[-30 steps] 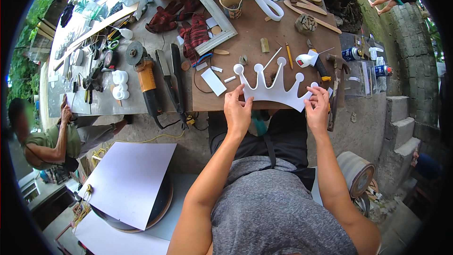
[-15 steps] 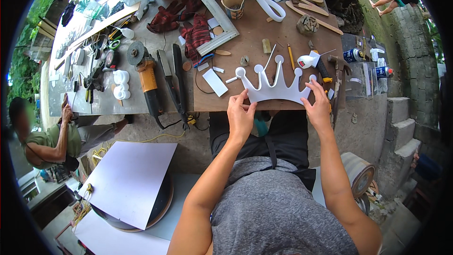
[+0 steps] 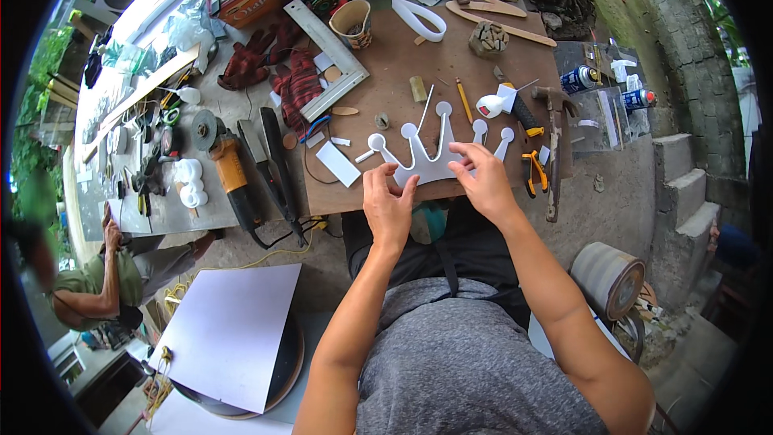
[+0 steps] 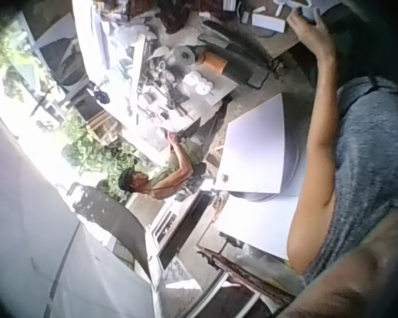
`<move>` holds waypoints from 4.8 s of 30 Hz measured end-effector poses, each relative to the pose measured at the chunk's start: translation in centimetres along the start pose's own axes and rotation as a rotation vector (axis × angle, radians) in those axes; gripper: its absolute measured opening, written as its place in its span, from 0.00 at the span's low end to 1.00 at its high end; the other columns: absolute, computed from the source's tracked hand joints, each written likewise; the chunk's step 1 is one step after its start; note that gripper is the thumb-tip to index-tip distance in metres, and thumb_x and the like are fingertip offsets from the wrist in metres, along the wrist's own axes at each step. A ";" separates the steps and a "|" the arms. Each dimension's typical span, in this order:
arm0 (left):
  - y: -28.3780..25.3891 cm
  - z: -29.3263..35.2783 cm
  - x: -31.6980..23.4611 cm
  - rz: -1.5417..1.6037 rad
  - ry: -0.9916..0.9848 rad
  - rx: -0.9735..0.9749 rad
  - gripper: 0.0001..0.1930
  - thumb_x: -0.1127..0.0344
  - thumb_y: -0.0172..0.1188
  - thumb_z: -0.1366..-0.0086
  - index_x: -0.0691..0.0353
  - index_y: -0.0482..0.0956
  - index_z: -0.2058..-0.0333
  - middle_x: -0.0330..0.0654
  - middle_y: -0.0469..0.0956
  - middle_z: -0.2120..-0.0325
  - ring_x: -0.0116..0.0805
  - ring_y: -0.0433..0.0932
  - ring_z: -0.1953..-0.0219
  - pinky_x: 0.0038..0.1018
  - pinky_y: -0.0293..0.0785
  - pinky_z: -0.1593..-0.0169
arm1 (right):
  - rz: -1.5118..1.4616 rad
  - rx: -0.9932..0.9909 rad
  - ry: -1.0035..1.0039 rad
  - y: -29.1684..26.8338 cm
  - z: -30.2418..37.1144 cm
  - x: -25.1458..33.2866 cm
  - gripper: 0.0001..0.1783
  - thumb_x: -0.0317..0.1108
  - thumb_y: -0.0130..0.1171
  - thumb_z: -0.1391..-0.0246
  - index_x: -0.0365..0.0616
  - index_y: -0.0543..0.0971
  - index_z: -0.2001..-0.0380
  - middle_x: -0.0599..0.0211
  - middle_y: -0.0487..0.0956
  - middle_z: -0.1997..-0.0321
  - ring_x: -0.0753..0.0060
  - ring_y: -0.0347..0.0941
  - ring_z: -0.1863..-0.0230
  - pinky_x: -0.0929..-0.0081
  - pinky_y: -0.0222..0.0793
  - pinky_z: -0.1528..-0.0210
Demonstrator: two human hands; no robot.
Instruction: The recorder is bending and assembling a white plastic crown-shaped component for a sign using a heat gun and small metal parts.
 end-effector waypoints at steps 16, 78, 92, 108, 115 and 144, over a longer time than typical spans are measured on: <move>-2.5 -11.1 -6.7 -0.310 0.591 0.026 0.13 0.75 0.58 0.36 0.59 0.78 0.52 0.45 0.77 0.60 0.46 0.76 0.57 0.40 0.70 0.50 | 0.083 -0.174 -0.118 -3.1 -4.7 2.8 0.13 0.23 0.56 0.38 0.35 0.79 0.51 0.54 0.81 0.57 0.61 0.80 0.61 0.69 0.75 0.60; -3.6 -12.3 -2.2 -0.330 0.382 0.260 0.22 0.68 0.67 0.40 0.56 0.76 0.47 0.42 0.77 0.53 0.43 0.74 0.46 0.39 0.64 0.41 | 0.619 0.256 -0.227 3.4 -16.0 5.5 0.07 0.29 0.65 0.49 0.39 0.84 0.66 0.50 0.84 0.65 0.47 0.81 0.56 0.56 0.75 0.48; -3.7 -11.9 -3.1 -0.384 0.416 0.259 0.18 0.67 0.73 0.51 0.52 0.82 0.58 0.43 0.73 0.51 0.47 0.69 0.45 0.44 0.61 0.43 | 0.717 0.539 -0.795 3.9 -11.5 8.0 0.04 0.30 0.60 0.48 0.46 0.82 0.69 0.64 0.74 0.58 0.62 0.69 0.51 0.65 0.65 0.50; -2.3 -12.2 -3.6 -0.420 0.666 0.291 0.09 0.66 0.75 0.54 0.53 0.85 0.72 0.37 0.76 0.49 0.41 0.69 0.44 0.43 0.59 0.42 | 0.420 0.156 -0.511 0.6 -8.5 5.9 0.04 0.27 0.64 0.47 0.44 0.80 0.67 0.65 0.78 0.62 0.57 0.72 0.55 0.61 0.67 0.49; -2.1 -13.0 -4.3 -0.468 0.722 0.343 0.15 0.64 0.75 0.53 0.51 0.83 0.65 0.31 0.83 0.67 0.35 0.75 0.52 0.39 0.59 0.47 | 0.428 0.108 -0.333 0.6 -8.6 5.1 0.07 0.30 0.66 0.48 0.42 0.80 0.67 0.61 0.79 0.63 0.53 0.74 0.55 0.58 0.69 0.49; -3.5 -13.1 -2.6 -0.392 0.502 0.293 0.25 0.69 0.71 0.46 0.57 0.77 0.48 0.44 0.80 0.54 0.44 0.77 0.49 0.39 0.68 0.44 | 0.598 0.202 -0.418 3.4 -14.5 6.5 0.11 0.32 0.66 0.45 0.42 0.81 0.59 0.56 0.78 0.56 0.50 0.73 0.48 0.57 0.70 0.42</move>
Point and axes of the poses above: each hand's wrist, its own z-axis away from the middle knuckle, its own y-axis out of the palm, x = y × z, the point moved 3 cm from there along -z, towards the middle knuckle
